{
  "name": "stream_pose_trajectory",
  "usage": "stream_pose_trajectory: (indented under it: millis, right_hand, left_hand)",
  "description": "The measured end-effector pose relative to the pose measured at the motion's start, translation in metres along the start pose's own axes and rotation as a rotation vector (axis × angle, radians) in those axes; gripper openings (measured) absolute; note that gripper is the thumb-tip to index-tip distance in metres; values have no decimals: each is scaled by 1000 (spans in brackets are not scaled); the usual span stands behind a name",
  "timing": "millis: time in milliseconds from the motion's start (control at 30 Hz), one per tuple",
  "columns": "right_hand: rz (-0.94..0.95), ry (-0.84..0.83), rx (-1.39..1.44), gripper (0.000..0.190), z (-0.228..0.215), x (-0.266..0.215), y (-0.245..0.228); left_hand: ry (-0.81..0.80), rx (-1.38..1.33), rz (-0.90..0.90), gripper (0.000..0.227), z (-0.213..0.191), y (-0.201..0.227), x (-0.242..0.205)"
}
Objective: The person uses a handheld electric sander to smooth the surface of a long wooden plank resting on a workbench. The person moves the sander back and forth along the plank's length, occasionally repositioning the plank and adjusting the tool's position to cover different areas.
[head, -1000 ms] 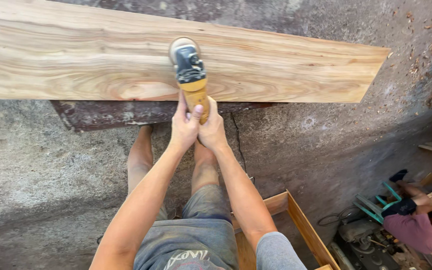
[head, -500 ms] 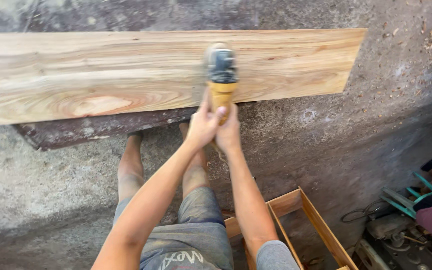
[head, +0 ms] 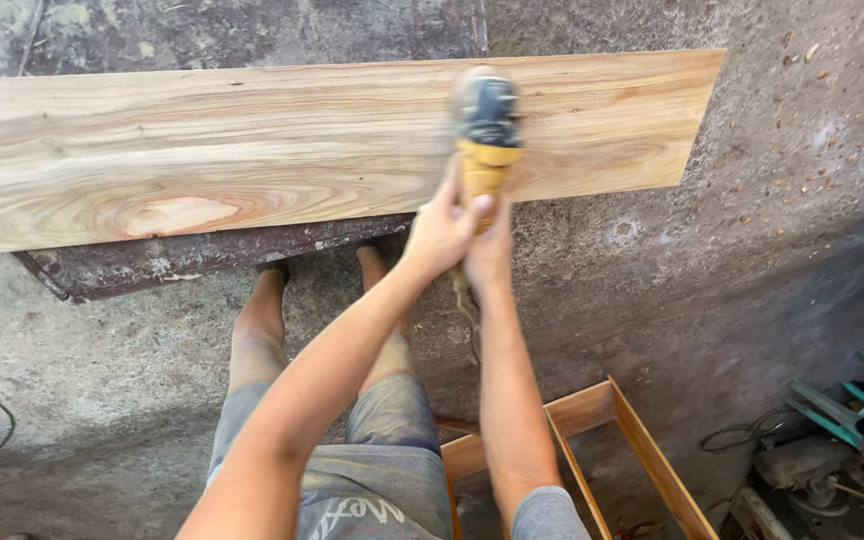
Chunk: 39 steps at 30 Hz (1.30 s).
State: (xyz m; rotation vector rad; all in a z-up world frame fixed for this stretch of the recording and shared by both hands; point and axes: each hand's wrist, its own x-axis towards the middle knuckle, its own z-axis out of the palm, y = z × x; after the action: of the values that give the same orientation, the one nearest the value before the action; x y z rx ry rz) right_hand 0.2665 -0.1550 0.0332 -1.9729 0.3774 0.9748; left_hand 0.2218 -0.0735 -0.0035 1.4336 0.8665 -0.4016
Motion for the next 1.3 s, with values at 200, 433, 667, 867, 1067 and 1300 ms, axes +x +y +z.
stream_pose_trajectory:
  millis: [200,433,667,867,1067,1300]
  right_hand:
    - [-159,148,170,44,-27,33,13]
    - [-247,-5,-180,46,62,-2,25]
    - [-395,-296,-346,60,215,-65,-13]
    - [-511,-473,-481,63,345,-104,-43]
    - [-531,-573,-574,62,451,-138,-69]
    - [-606,-699,-646,65,549,-160,-93]
  left_hand:
    - [-83,108,90,86,30,37,32]
    - [124,-100,-3,91,-69,-14,-28]
    - [406,-321,-86,93,-208,-81,-88]
    - [613,-498,32,90,-319,-138,-117]
    - [714,-646,66,89,-418,-170,-139]
    - [801,-683,101,83,-502,-206,-152]
